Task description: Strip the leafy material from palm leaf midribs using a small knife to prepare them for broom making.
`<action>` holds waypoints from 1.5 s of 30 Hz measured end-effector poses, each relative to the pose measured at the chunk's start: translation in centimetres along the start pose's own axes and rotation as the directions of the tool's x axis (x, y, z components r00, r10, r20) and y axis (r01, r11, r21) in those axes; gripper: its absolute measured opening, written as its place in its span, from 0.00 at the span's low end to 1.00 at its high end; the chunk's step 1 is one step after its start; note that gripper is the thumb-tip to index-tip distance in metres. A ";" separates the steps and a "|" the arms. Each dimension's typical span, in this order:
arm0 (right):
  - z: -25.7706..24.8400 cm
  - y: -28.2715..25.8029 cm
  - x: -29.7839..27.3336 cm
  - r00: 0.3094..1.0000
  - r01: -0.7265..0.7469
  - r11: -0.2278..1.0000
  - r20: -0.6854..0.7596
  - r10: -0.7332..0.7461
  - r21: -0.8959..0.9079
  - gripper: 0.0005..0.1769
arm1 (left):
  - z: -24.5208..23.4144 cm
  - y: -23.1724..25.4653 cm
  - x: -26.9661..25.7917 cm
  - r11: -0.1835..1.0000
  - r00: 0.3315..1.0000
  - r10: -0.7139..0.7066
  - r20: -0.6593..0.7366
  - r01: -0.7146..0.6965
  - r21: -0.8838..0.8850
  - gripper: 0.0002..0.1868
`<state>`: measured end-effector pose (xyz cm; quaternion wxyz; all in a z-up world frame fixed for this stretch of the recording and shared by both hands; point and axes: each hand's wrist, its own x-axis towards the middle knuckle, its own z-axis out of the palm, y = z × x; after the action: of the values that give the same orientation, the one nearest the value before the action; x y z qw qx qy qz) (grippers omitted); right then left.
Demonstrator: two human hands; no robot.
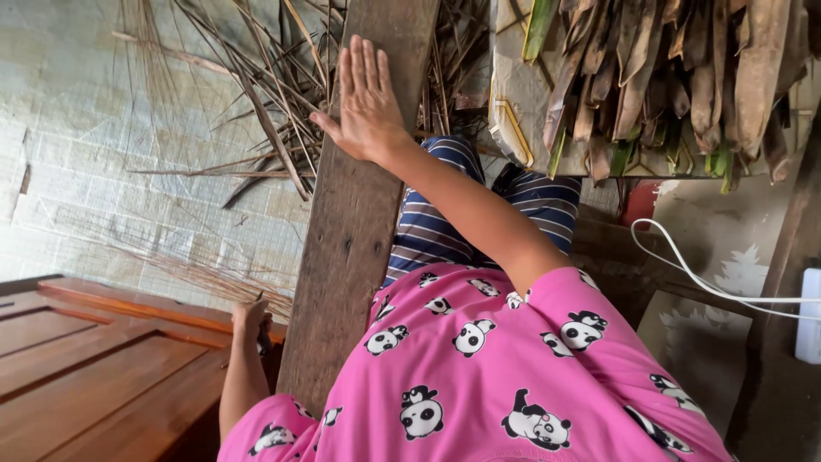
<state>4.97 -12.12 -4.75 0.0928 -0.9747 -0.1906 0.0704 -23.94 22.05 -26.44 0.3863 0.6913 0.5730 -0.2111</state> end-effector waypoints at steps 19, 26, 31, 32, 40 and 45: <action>6.8 1.5 15.7 0.779 0.290 0.840 -0.623 0.071 0.459 0.10 | -0.6 5.2 -1.7 0.886 0.925 0.269 0.268 -0.128 -0.446 0.11; 1.1 -0.8 3.3 0.767 0.529 0.822 -0.533 -0.357 0.211 0.43 | 0.6 6.6 -1.4 0.788 0.850 0.391 0.353 -0.111 -0.606 0.14; 3.9 -2.2 -5.9 0.589 0.781 0.617 -0.446 -0.674 0.099 0.40 | 0.3 7.8 0.0 0.748 0.823 0.417 0.386 -0.069 -0.660 0.18; 3.6 -2.7 -7.7 0.636 0.749 0.662 -0.306 -0.708 0.026 0.38 | 0.4 8.2 0.6 0.765 0.832 0.404 0.380 -0.080 -0.639 0.18; 1.5 0.8 -2.0 0.883 0.460 0.870 -0.010 -0.469 -0.181 0.38 | -0.4 18.1 -4.5 0.682 0.772 0.584 0.249 -0.301 -0.666 0.08; -1.1 2.9 2.4 0.996 0.092 0.996 0.017 -0.093 0.017 0.42 | -1.2 27.4 -15.7 0.513 0.553 0.823 0.133 -0.620 -0.594 0.33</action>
<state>8.37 -14.00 -4.52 0.1021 -0.9634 -0.2358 0.0761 -1.94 11.83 -6.15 0.7052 0.6899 0.1632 -0.0122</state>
